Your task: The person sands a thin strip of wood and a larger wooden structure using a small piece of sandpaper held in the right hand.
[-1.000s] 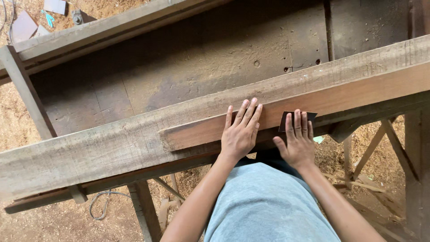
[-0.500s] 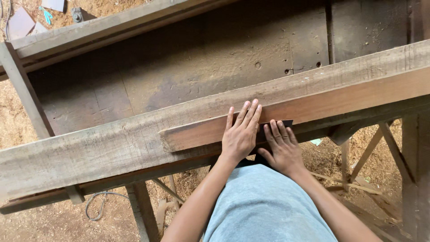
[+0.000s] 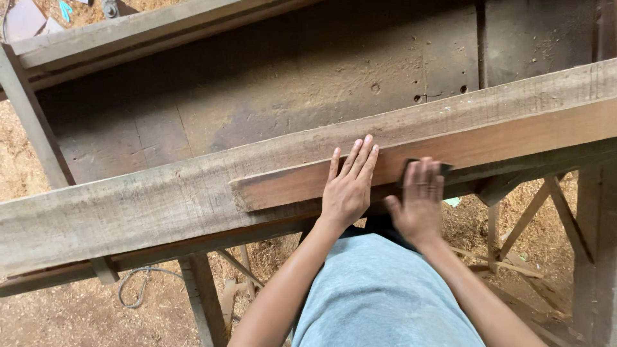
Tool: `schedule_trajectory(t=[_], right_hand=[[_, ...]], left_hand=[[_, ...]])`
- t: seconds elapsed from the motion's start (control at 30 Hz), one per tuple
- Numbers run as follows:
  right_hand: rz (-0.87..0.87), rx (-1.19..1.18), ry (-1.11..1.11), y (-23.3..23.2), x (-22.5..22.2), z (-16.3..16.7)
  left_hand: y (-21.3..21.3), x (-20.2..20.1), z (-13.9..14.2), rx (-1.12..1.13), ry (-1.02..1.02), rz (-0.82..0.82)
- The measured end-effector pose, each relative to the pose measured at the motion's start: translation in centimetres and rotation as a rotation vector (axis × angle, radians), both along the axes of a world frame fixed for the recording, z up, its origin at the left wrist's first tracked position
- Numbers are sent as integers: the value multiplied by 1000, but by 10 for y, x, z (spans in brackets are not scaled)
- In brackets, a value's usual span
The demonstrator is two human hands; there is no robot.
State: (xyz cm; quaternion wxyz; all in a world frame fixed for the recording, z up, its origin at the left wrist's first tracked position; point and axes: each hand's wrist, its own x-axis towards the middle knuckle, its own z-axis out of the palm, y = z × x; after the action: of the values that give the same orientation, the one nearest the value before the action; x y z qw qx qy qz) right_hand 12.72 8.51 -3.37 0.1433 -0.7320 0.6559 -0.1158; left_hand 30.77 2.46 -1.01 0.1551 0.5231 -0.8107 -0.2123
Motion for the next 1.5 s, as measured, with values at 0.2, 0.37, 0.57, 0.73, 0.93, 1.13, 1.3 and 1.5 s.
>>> schedule_trajectory(t=[0.2, 0.37, 0.57, 0.73, 0.93, 1.13, 1.3, 1.5], right_hand=[[108, 169, 140, -11, -2, 13], [124, 138, -7, -25, 9, 16], [37, 198, 84, -47, 1, 19], [179, 56, 94, -55, 8, 20], [153, 103, 69, -63, 14, 26], [441, 166, -24, -69, 36, 18], [439, 81, -47, -74, 66, 17], [550, 176, 3, -73, 86, 23]], left_hand=[[1, 13, 5, -28, 28, 88], [0, 20, -1, -47, -55, 160], [0, 20, -8, -43, 48, 209], [-3, 20, -6, -49, 78, 232], [3, 29, 5, -43, 56, 263], [13, 51, 10, -94, -21, 369], [20, 64, 8, -136, -1, 387], [17, 99, 13, -86, 149, 342]])
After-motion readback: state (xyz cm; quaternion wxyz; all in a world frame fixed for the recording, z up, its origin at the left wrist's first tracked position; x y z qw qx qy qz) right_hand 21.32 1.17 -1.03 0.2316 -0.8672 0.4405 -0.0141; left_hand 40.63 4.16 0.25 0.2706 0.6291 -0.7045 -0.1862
